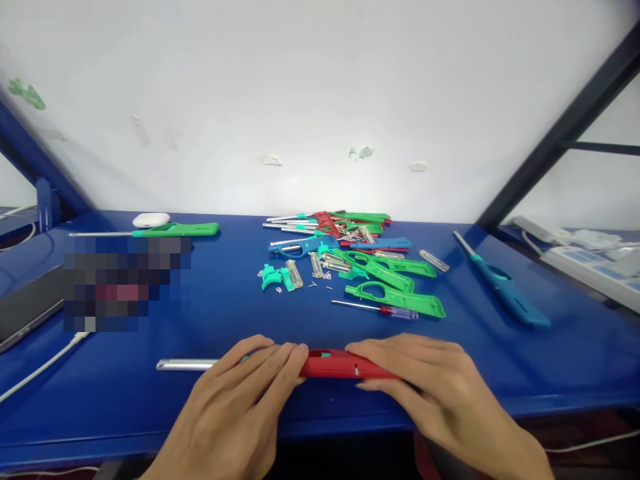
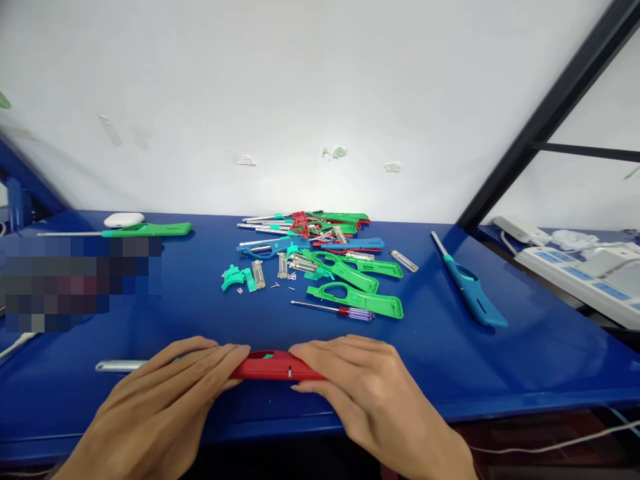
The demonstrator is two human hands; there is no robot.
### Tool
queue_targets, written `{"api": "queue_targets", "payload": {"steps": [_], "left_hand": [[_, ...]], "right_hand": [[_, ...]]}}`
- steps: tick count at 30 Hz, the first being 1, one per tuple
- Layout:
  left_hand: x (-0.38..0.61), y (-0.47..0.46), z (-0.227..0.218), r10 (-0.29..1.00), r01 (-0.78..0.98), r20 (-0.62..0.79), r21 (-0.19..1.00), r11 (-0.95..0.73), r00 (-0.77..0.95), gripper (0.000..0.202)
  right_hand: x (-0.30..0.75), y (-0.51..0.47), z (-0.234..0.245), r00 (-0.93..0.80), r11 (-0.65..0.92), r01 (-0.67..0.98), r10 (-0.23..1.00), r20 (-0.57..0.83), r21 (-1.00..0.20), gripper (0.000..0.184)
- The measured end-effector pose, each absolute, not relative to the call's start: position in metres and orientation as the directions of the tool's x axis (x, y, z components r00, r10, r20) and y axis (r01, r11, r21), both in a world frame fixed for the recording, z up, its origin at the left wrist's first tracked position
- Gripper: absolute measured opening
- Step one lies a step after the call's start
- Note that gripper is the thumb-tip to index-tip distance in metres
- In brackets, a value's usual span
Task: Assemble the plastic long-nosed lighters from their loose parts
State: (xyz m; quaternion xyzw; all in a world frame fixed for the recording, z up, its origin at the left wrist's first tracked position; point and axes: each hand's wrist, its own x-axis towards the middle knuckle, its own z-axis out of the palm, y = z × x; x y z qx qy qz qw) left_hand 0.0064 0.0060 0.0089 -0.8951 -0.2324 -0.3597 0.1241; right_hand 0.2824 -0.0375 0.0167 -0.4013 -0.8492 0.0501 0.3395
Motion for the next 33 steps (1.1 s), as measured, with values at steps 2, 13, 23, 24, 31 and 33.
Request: {"api": "queue_targets", "payload": {"steps": [2,13,23,24,31,33], "left_hand": [[0.008,0.006,0.009,0.317,0.507,0.715,-0.061,-0.860,0.624,0.045],[-0.009,0.001,0.005,0.313,0.523,0.624,-0.181,-0.833,0.715,0.046],[0.012,-0.003,0.012,0.445,0.525,0.624,0.066,-0.849,0.642,0.030],[0.013,-0.002,0.012,0.443,0.523,0.645,0.079,-0.849,0.623,0.027],[0.023,-0.001,0.010,0.419,0.478,0.728,0.143,-0.867,0.543,0.023],[0.025,-0.002,0.010,0.428,0.468,0.705,0.152,-0.870,0.566,0.025]], "right_hand": [[0.281,-0.038,0.017,-0.437,0.673,0.649,0.712,0.550,-0.355,0.024],[0.288,-0.042,0.015,-0.287,0.460,0.778,0.866,0.409,-0.428,0.041],[0.282,-0.038,0.018,-0.343,0.588,0.657,0.790,0.508,-0.472,0.024],[0.281,-0.038,0.018,-0.352,0.593,0.654,0.789,0.504,-0.471,0.021],[0.278,-0.037,0.018,-0.428,0.709,0.630,0.658,0.620,-0.317,0.023],[0.278,-0.039,0.017,-0.451,0.725,0.632,0.631,0.632,-0.273,0.023]]}}
